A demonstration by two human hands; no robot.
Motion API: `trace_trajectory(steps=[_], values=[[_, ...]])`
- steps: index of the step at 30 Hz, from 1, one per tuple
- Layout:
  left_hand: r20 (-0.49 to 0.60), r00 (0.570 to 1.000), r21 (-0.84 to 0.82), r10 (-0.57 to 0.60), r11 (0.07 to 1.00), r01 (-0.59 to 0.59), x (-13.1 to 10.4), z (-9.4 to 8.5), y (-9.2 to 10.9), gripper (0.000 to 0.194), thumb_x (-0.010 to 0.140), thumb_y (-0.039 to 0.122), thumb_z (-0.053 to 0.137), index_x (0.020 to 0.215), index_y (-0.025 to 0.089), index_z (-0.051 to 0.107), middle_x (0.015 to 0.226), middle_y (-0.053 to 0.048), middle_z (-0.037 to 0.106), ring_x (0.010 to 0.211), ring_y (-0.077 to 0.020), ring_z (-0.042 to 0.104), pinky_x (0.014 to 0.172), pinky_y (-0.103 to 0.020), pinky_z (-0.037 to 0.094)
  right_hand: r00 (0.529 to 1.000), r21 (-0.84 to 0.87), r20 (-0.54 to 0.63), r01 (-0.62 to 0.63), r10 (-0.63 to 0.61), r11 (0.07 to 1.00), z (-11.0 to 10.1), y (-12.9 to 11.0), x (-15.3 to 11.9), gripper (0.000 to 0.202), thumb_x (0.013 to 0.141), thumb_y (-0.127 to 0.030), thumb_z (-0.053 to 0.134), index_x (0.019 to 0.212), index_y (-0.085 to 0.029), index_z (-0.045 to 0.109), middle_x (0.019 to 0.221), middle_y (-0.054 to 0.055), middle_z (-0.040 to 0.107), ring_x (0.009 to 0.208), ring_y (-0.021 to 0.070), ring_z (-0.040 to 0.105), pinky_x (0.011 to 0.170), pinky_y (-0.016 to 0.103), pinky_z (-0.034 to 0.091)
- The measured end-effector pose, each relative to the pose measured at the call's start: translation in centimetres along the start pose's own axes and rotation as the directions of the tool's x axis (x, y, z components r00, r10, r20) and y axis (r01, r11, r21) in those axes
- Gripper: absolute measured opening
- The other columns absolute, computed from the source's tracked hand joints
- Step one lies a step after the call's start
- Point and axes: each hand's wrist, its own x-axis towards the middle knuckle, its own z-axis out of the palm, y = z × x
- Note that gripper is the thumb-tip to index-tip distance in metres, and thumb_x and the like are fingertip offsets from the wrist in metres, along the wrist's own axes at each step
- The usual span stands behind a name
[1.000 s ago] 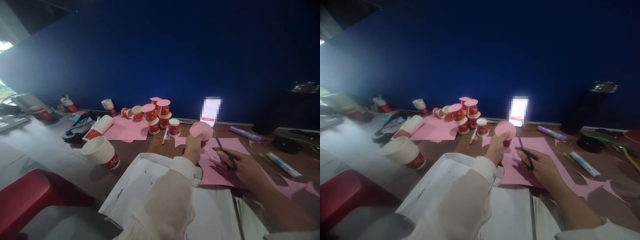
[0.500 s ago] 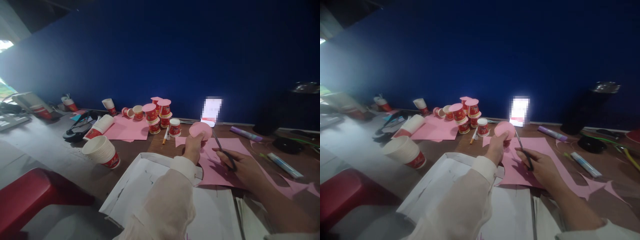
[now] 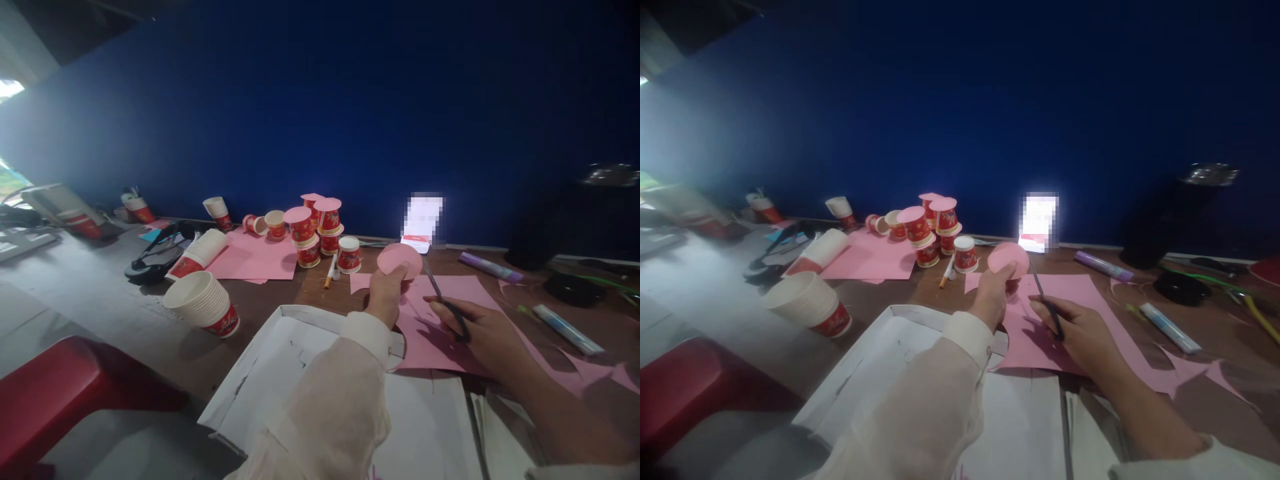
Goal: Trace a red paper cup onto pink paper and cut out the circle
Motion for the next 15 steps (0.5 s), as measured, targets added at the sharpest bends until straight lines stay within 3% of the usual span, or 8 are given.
trace_trajectory(steps=[8, 11, 15], values=[[-0.002, 1.000, 0.000, -0.004, 1.000, 0.004, 0.12, 0.07, -0.09, 0.023, 0.071, 0.026, 0.084, 0.087, 0.018, 0.069, 0.074, -0.001, 0.067, 0.065, -0.0140, 0.061, 0.067, -0.027, 0.048, 1.000, -0.019, -0.001, -0.008, 0.008, 1.000, 0.09, -0.07, 0.13, 0.064, 0.072, -0.073, 0.071, 0.108, -0.023, 0.085, 0.098, 0.009, 0.082, 0.085, 0.0304, 0.072, 0.085, 0.045, 0.057], [0.020, 1.000, -0.007, 0.004, 1.000, -0.004, -0.13, -0.02, 0.08, 0.020, 0.074, 0.025, 0.082, 0.088, 0.018, 0.069, 0.074, -0.001, 0.067, 0.064, -0.0128, 0.060, 0.067, -0.026, 0.047, 1.000, -0.013, -0.006, -0.011, 0.011, 1.000, 0.13, 0.07, 0.17, 0.062, 0.073, -0.070, 0.070, 0.109, -0.022, 0.085, 0.099, 0.010, 0.082, 0.080, 0.0283, 0.071, 0.080, 0.042, 0.056], [0.013, 1.000, 0.018, -0.009, 1.000, 0.009, -0.36, -0.01, 0.29, 0.019, 0.074, 0.025, 0.081, 0.088, 0.018, 0.069, 0.072, 0.000, 0.065, 0.060, -0.0114, 0.056, 0.062, -0.025, 0.044, 0.998, 0.000, -0.062, -0.033, 0.033, 0.999, 0.15, 0.12, 0.06, 0.060, 0.076, -0.068, 0.068, 0.107, -0.019, 0.085, 0.083, 0.009, 0.079, 0.069, 0.0251, 0.068, 0.065, 0.038, 0.054]])
